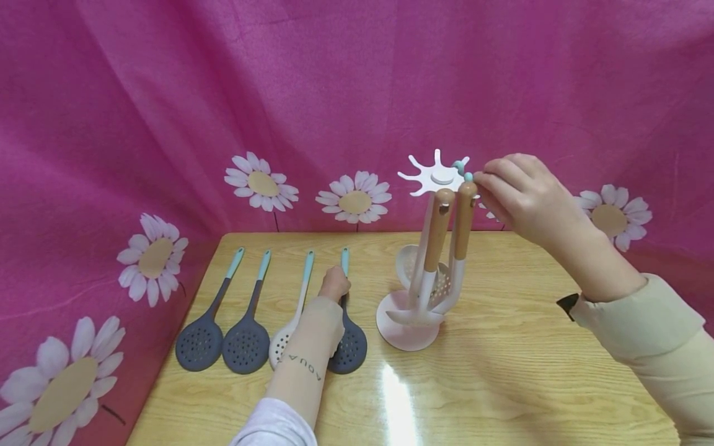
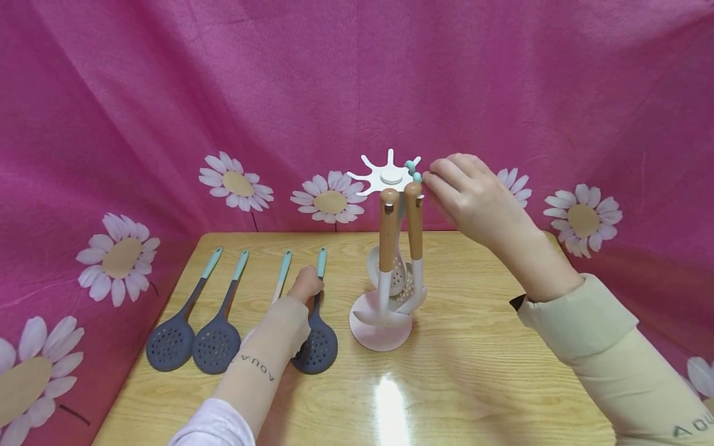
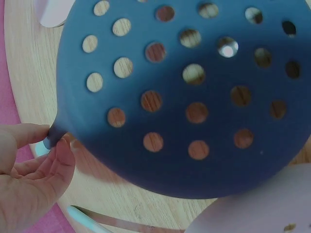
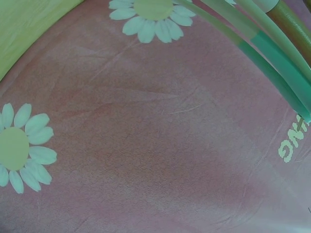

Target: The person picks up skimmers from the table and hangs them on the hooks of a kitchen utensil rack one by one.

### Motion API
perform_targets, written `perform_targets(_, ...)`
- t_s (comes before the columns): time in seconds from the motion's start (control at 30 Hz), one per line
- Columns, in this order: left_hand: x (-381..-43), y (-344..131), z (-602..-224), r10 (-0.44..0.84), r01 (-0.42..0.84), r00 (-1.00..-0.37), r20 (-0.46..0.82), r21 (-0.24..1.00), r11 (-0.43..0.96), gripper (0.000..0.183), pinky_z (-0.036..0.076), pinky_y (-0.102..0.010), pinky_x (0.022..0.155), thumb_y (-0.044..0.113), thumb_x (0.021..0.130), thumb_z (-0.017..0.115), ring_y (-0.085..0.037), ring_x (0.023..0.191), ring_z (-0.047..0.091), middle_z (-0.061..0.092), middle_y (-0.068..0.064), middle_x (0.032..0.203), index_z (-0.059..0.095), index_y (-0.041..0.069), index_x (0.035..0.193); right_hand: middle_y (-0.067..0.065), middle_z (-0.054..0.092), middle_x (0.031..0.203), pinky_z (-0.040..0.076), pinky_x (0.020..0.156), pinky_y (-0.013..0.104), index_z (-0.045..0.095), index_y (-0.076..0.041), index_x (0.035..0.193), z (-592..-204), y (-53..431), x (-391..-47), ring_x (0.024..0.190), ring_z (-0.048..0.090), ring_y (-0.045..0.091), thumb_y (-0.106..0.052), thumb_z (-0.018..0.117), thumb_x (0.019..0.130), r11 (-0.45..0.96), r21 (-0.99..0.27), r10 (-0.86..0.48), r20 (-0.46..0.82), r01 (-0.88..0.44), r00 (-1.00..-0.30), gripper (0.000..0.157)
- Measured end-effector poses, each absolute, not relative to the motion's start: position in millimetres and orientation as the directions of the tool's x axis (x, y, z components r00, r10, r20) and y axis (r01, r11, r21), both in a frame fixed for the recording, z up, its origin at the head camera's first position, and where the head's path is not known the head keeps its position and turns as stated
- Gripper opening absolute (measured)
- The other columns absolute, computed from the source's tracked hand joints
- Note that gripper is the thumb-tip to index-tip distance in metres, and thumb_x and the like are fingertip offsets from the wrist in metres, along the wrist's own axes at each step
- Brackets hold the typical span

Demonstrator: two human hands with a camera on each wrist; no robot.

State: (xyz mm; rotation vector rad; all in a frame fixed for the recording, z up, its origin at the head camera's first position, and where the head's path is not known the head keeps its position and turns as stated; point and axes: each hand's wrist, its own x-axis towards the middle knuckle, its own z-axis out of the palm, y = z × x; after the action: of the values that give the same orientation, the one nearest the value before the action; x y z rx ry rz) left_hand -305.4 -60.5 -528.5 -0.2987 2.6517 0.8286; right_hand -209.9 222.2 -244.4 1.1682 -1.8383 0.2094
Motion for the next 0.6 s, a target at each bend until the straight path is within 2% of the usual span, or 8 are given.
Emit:
perform_targets(0.07,-305.4,-61.4,-528.7,-0.093,-0.298,-0.917,-0.387,0.514,0.804,0.013,0.051,-0.035,0.066,-0.001,0.084,0.055,-0.026,0.074,0.057,0.057,-0.015,0.082,0.059,-0.007,0.094,0.018,0.057,0.082,0.044,0.066,0.046,0.061,0.009,0.088,-243.5,221.8,-209.4,0.074,0.052,0.036,-0.02,0.04,0.098,0.535,0.306,-0.631,0.764,-0.788,-0.131,0.037)
perform_targets(0.3,-365.5,-78.4,-646.0,-0.038,-0.169,-0.967,-0.252,0.524,0.835,0.015,0.047,-0.033,0.054,0.009,0.08,0.059,-0.026,0.064,0.053,0.054,-0.013,0.075,0.059,-0.003,0.09,0.019,0.057,0.081,0.043,0.063,0.045,0.061,0.01,0.086,-241.0,221.4,-208.5,0.073,0.051,0.035,-0.014,0.043,0.095,0.532,0.318,-0.643,0.755,-0.784,-0.13,0.031)
perform_targets(0.37,-376.2,-80.5,-663.5,-0.036,-0.16,-0.971,-0.238,0.527,0.834,0.018,0.047,-0.032,0.053,0.012,0.08,0.062,-0.024,0.063,0.053,0.054,-0.011,0.075,0.058,-0.001,0.091,0.019,0.057,0.08,0.044,0.063,0.044,0.061,0.01,0.086,-240.7,221.3,-208.5,0.073,0.051,0.035,-0.015,0.043,0.095,0.533,0.327,-0.648,0.751,-0.78,-0.128,0.032)
perform_targets(0.4,-377.7,-81.6,-662.3,-0.022,-0.162,-0.966,-0.258,0.536,0.829,0.023,0.048,-0.033,0.057,0.016,0.082,0.063,-0.024,0.068,0.054,0.055,-0.011,0.079,0.058,-0.001,0.094,0.019,0.057,0.08,0.044,0.063,0.044,0.061,0.01,0.086,-240.5,221.3,-208.5,0.073,0.052,0.035,-0.015,0.042,0.095,0.533,0.33,-0.649,0.75,-0.779,-0.127,0.032)
perform_targets(0.5,-377.1,-80.9,-656.6,0.022,-0.097,-0.977,-0.21,0.54,0.836,0.027,0.045,-0.031,0.054,0.019,0.08,0.066,-0.023,0.064,0.051,0.052,-0.011,0.075,0.056,-0.003,0.092,0.019,0.058,0.081,0.045,0.066,0.045,0.061,0.01,0.086,-240.3,221.6,-208.8,0.074,0.052,0.036,-0.015,0.042,0.096,0.535,0.339,-0.654,0.746,-0.774,-0.125,0.033)
perform_targets(0.57,-367.9,-78.0,-629.5,0.049,-0.104,-0.965,-0.257,0.548,0.83,0.035,0.047,-0.033,0.059,0.024,0.08,0.069,-0.024,0.069,0.053,0.053,-0.012,0.08,0.056,-0.004,0.097,0.019,0.058,0.081,0.045,0.067,0.046,0.061,0.01,0.087,-240.2,221.9,-209.0,0.075,0.052,0.036,-0.015,0.042,0.095,0.536,0.344,-0.657,0.744,-0.771,-0.125,0.032)
perform_targets(0.6,-362.0,-77.3,-617.4,0.077,-0.067,-0.969,-0.233,0.553,0.83,0.039,0.046,-0.032,0.058,0.026,0.078,0.07,-0.023,0.067,0.052,0.051,-0.012,0.078,0.054,-0.006,0.096,0.018,0.058,0.081,0.045,0.068,0.046,0.061,0.01,0.087,-240.1,222.1,-209.2,0.075,0.052,0.036,-0.014,0.042,0.095,0.536,0.346,-0.658,0.743,-0.77,-0.125,0.032)
